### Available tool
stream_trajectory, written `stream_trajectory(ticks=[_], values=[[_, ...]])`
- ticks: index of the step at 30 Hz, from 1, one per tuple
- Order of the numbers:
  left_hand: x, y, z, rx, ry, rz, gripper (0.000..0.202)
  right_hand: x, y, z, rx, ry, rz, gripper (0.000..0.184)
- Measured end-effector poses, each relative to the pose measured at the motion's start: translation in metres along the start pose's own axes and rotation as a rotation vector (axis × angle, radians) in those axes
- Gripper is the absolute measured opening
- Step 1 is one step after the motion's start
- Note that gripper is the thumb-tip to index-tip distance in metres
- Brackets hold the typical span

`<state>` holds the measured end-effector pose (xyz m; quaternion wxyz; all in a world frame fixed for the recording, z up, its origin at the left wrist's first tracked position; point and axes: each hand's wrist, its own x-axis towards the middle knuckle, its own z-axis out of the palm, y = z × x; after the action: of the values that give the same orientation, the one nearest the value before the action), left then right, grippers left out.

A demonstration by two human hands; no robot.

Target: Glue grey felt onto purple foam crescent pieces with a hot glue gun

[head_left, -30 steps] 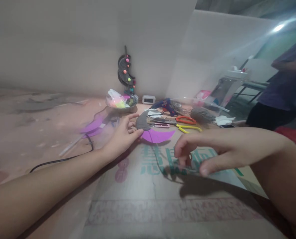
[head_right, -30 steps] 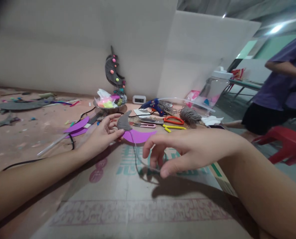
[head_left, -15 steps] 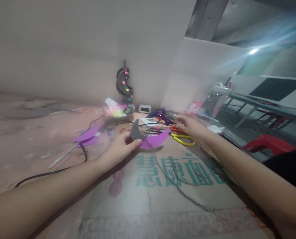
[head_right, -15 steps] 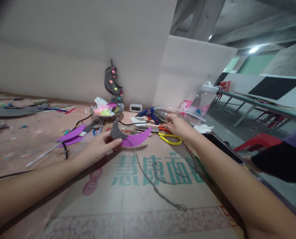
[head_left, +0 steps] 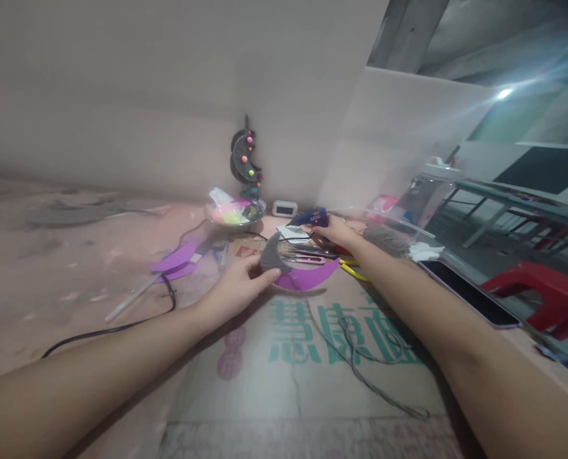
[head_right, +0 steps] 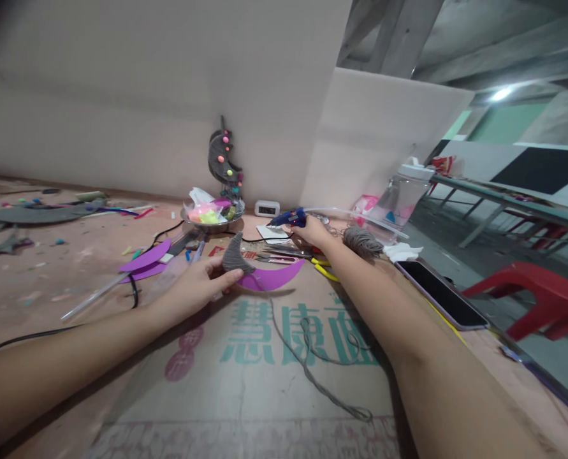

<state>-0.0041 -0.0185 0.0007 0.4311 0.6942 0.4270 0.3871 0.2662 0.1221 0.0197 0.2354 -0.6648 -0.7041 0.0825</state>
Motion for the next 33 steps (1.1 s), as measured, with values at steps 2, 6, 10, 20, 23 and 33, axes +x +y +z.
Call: stream_trajectory(ticks=[2, 6, 10, 20, 23, 33], values=[[0.000, -0.001, 0.000, 0.003, 0.009, 0.001, 0.030, 0.001, -0.001, -0.002, -0.001, 0.021, 0.022, 0.036], [0.000, -0.003, 0.001, 0.011, 0.021, 0.007, 0.028, -0.008, -0.005, -0.019, 0.014, 0.021, 0.024, 0.029], [0.001, -0.004, 0.000, 0.013, 0.017, 0.026, 0.028, -0.025, -0.008, -0.037, 0.048, -0.006, 0.055, 0.026], [-0.001, 0.001, -0.001, 0.007, 0.021, -0.013, 0.027, -0.058, -0.025, -0.053, 0.229, 0.001, 0.005, 0.030], [-0.001, -0.002, -0.001, -0.023, 0.039, -0.015, 0.028, -0.080, -0.029, -0.057, 0.250, 0.114, -0.044, 0.039], [0.002, -0.009, 0.000, -0.078, 0.066, -0.032, 0.025, -0.163, -0.033, -0.041, 0.211, 0.035, -0.083, 0.034]])
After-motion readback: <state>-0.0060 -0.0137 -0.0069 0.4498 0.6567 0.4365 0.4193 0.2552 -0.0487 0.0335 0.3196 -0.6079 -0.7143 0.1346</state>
